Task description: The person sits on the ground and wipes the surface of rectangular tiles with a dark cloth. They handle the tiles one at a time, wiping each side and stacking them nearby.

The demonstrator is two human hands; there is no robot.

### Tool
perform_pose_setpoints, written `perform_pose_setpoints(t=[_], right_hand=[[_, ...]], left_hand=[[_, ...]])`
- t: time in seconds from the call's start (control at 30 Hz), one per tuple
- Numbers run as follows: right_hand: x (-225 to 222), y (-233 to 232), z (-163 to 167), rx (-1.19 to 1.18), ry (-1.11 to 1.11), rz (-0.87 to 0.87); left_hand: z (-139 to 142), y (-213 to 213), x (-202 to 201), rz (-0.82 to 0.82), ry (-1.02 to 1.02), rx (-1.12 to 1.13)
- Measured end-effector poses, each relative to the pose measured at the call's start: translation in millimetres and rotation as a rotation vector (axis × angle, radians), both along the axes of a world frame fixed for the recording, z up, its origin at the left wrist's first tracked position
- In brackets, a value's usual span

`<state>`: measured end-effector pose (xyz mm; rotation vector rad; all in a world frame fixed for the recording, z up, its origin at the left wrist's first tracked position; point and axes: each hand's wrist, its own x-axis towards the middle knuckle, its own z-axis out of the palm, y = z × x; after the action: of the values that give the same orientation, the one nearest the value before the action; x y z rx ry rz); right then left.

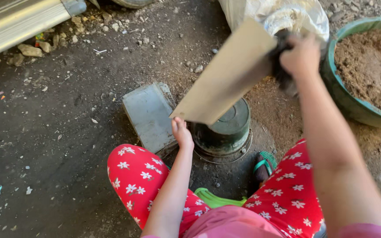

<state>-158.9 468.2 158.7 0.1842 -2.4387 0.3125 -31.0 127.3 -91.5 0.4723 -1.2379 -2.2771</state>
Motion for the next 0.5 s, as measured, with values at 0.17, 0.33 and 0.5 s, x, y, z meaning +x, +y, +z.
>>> perform_pose_setpoints(t=[0.17,0.33,0.5], right_hand=[[18,-9,105,0.213,-0.144,-0.007],[19,-67,84,0.557,0.039,-0.14],[14,-67,49,0.328,0.049,0.019]], left_hand=[[42,9,0,-0.54,-0.354,-0.278],[133,26,-1,-0.428,-0.436,-1.571],[235,67,-47,0.091,0.322,-1.885]])
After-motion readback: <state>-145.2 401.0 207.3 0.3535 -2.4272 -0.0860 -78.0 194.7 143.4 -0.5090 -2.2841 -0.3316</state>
